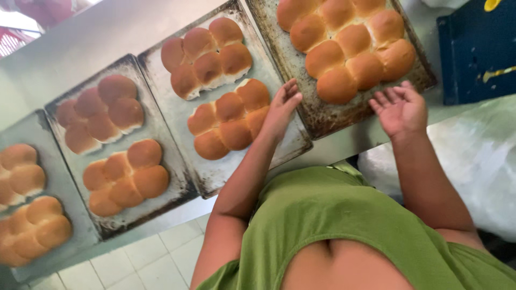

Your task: The person lifts baked bun clusters off baking trays by hand, separates buns that are stuck together, and rearranges the bun clusters across the trays on the stainless steel table. At the end the person carries a tray away from the table.

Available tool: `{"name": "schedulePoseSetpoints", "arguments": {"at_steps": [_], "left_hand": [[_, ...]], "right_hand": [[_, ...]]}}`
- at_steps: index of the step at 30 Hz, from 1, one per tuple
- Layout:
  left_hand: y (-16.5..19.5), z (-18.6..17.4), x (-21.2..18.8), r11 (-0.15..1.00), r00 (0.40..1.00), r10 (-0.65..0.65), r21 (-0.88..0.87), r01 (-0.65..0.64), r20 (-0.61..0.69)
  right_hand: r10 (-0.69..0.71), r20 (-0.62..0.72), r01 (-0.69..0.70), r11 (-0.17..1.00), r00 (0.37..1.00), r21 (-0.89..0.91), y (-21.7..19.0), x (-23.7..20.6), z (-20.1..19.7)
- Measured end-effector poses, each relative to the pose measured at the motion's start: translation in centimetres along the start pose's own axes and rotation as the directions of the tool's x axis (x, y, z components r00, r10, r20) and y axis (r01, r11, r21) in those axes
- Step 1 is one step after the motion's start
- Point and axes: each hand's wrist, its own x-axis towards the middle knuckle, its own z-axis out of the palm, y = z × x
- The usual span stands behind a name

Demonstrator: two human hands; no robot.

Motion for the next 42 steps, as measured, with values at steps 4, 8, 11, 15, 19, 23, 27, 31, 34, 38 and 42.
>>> {"name": "schedulePoseSetpoints", "arguments": {"at_steps": [4, 8, 11, 15, 19, 23, 27, 31, 34, 38, 42], "left_hand": [[-0.9, 3.0, 3.0, 0.993, 0.993, -0.095, -0.08, 0.089, -0.07], [-1.1, 5.2, 4.5, 0.986, 0.982, -0.167, -0.029, 0.165, -0.088], [0.5, 5.6, 5.5, 0.961, 0.984, -0.076, 0.251, 0.116, -0.164], [5.0, 5.0, 9.7, 0.68, 0.938, 0.217, 0.732, 0.055, -0.272], [9.4, 4.2, 17.1, 0.564, 0.83, 0.47, 0.826, -0.021, -0.3], [11.4, 3.3, 21.5, 0.444, 0.817, 0.522, 0.896, -0.014, -0.245], [11.6, 3.1, 22.1, 0.403, 0.897, 0.397, 0.915, 0.019, -0.194], [12.0, 3.3, 21.1, 0.368, 0.891, 0.359, 0.92, 0.137, -0.277], [12.1, 2.5, 21.2, 0.469, 0.894, 0.287, 0.864, 0.183, -0.345], [11.5, 1.4, 22.5, 0.804, 0.953, 0.076, 0.583, 0.115, -0.293], [10.8, 1.2, 22.3, 0.747, 0.95, 0.153, 0.661, 0.07, -0.273]], "right_hand": [[0.167, 0.071, -0.177, 0.972, 0.983, 0.155, 0.2, 1.8, -0.9], [0.202, 0.09, -0.212, 0.97, 0.975, 0.118, 0.3, 3.0, -0.5], [0.189, 0.107, -0.202, 0.971, 0.976, 0.125, 0.5, 3.0, 1.1], [0.117, 0.145, -0.134, 0.984, 0.983, 0.115, 2.3, 3.0, 3.3], [0.098, 0.157, -0.132, 0.966, 0.983, 0.224, 4.2, 3.8, 3.9], [-0.041, 0.207, -0.026, 0.95, 0.978, 0.311, 5.2, 4.5, 4.5], [-0.246, 0.227, 0.214, 0.964, 0.942, 0.156, 5.8, 3.4, 6.5], [-0.347, 0.22, 0.361, 0.932, 0.912, -0.025, 4.7, 2.3, 8.4], [-0.343, 0.304, 0.378, 0.924, 0.889, -0.061, 2.2, 2.0, 8.8], [-0.288, 0.389, 0.345, 0.935, 0.875, -0.083, -1.3, 2.2, 9.2], [-0.235, 0.429, 0.291, 0.954, 0.872, -0.071, -2.5, 1.5, 10.0]]}}
